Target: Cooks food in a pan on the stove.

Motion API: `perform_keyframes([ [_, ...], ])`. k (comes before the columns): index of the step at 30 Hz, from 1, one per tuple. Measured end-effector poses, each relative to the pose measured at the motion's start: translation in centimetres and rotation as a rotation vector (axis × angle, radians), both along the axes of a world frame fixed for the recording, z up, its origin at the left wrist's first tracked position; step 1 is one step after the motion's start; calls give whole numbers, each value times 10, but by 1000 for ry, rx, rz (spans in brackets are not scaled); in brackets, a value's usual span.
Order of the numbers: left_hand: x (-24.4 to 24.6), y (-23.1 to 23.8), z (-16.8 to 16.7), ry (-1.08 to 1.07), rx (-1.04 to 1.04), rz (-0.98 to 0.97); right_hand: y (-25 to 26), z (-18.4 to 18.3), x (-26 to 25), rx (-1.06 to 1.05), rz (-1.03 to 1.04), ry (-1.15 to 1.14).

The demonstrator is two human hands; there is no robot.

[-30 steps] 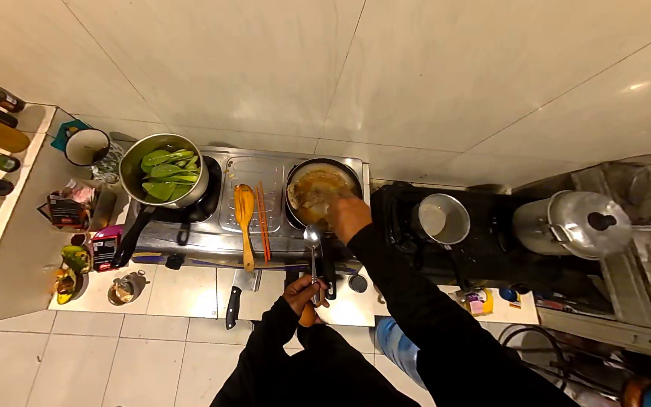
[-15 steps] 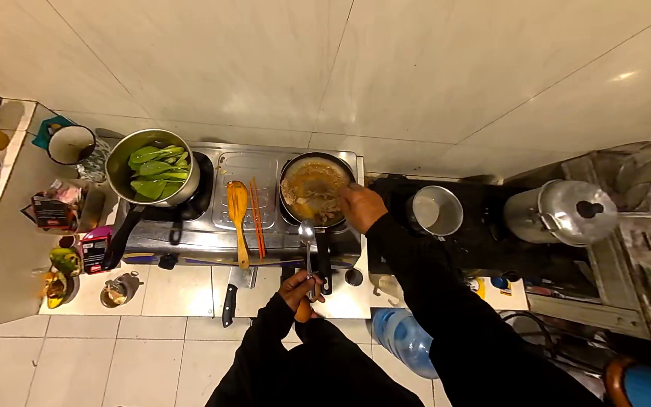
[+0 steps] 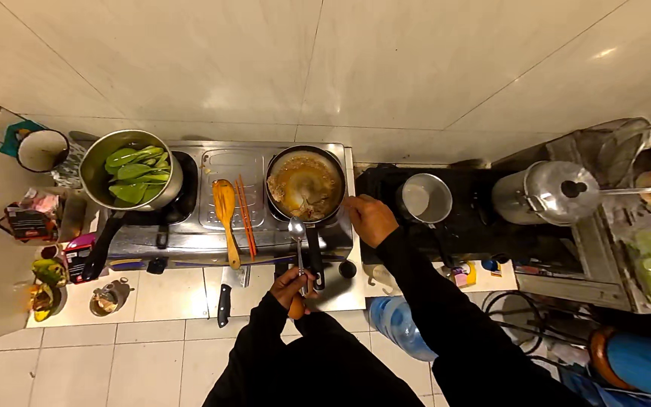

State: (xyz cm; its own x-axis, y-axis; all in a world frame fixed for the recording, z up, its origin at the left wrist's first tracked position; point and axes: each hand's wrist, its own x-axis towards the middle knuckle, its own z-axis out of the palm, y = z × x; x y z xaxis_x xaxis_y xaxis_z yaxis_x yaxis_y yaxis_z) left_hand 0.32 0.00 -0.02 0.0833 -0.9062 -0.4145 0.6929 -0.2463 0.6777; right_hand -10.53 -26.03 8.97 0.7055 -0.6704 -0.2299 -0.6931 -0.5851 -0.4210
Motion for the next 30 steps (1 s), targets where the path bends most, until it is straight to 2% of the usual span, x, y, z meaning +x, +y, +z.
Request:
perform_keyframes([
  [6,0,0,-3,9,-18,9,1,-2,-5,-40,19,-37],
  [11,-1,1,-4,5,-34,12,4,-6,35,-136,163,-257],
  [14,-2,0,-4,4,-42,7,-1,-13,66,-124,305,-192],
  [17,-3,0,-2,9,-28,22,-9,-8,76,-152,329,-70],
  [21,-4,1,-2,11,-28,32,-12,0,76,-201,364,-153],
  [25,-3,0,-3,-4,-37,18,-6,-5,89,-200,503,-91],
  [30,-4,0,-6,26,-42,29,-25,1,84,-229,456,-12],
])
